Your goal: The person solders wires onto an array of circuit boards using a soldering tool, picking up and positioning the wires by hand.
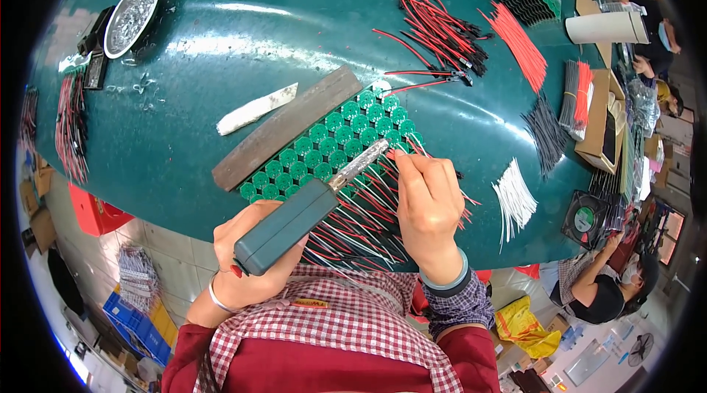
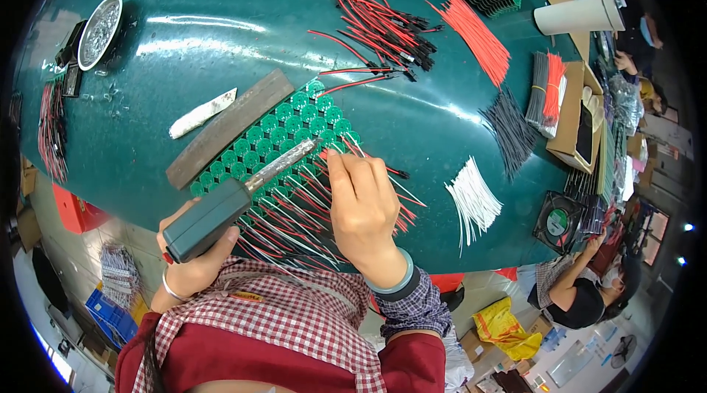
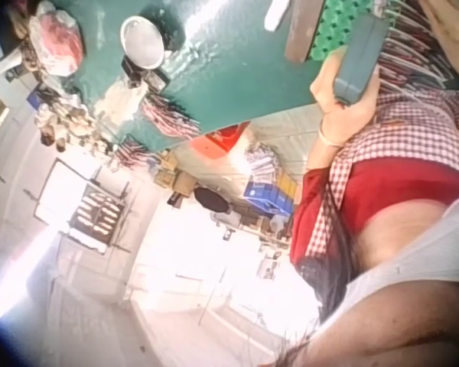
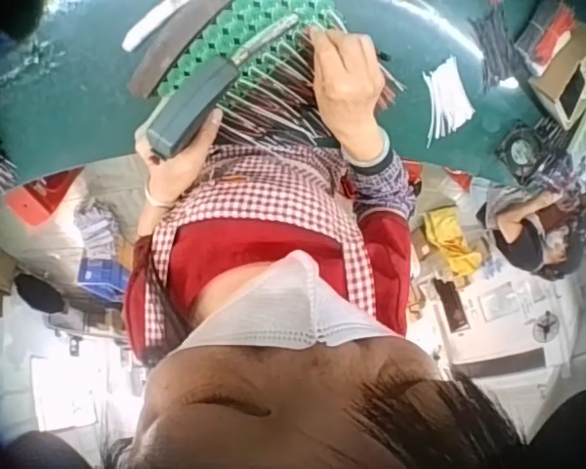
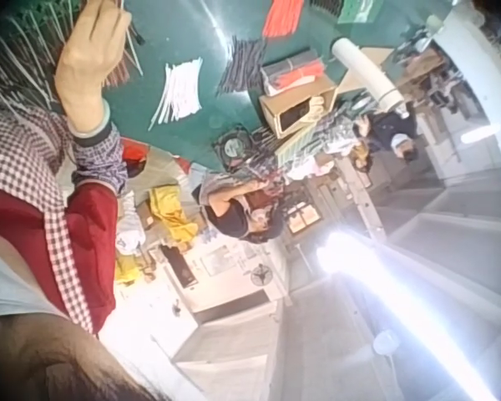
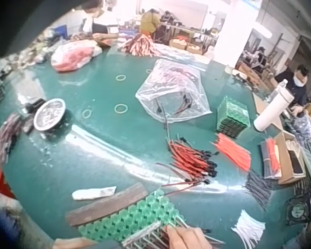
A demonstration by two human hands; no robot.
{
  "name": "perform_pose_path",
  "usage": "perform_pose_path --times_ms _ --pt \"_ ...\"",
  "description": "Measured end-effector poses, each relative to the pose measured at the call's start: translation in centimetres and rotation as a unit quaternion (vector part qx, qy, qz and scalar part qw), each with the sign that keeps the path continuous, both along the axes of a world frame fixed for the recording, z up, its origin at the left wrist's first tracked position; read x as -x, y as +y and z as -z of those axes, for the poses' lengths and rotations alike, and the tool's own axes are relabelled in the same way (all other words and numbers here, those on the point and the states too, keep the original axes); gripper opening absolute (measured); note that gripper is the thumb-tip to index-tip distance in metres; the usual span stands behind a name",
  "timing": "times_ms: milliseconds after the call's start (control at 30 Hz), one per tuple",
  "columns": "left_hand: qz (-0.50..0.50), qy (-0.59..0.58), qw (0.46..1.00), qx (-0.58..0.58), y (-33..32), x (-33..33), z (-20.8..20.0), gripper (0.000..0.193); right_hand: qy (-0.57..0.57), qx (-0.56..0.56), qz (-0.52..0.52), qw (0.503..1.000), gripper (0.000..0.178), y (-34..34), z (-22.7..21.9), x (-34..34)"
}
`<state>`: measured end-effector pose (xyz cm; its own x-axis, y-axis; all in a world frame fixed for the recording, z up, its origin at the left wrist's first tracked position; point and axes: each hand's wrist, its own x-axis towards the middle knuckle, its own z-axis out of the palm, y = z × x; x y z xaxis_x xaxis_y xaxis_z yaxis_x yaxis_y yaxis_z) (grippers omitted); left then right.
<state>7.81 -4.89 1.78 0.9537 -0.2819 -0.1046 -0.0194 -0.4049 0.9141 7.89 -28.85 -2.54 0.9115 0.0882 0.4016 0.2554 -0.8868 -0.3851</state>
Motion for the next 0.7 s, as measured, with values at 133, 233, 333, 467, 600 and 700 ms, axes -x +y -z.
perform_pose_path --times_ms 133,233,333,467,600,700 --pt "0.009 -0.003 1.0 0.007 -0.07 -0.05 0.3 0.025 0.007 0.012 0.005 1.0 0.032 0.01 0.0 0.05" --pt "0.011 -0.007 1.0 0.012 -0.11 -0.06 0.31 0.026 0.012 0.018 0.006 1.0 0.031 0.07 -0.16 0.05" --pt "0.009 -0.016 1.0 0.016 -0.19 -0.03 0.47 0.025 0.017 0.021 0.006 1.0 0.031 0.11 -0.21 0.03" --pt "0.012 -0.01 1.0 0.007 -0.22 0.09 0.52 0.023 0.021 0.026 0.006 0.999 0.032 0.08 -0.16 0.1" --pt "0.013 -0.015 1.0 -0.007 -0.13 0.09 0.33 0.022 0.019 0.032 0.006 0.999 0.032 0.08 -0.2 0.09" --pt "0.013 -0.029 0.999 -0.011 -0.03 0.05 0.01 0.022 0.025 0.046 -0.016 0.998 0.035 -0.21 0.03 0.32"
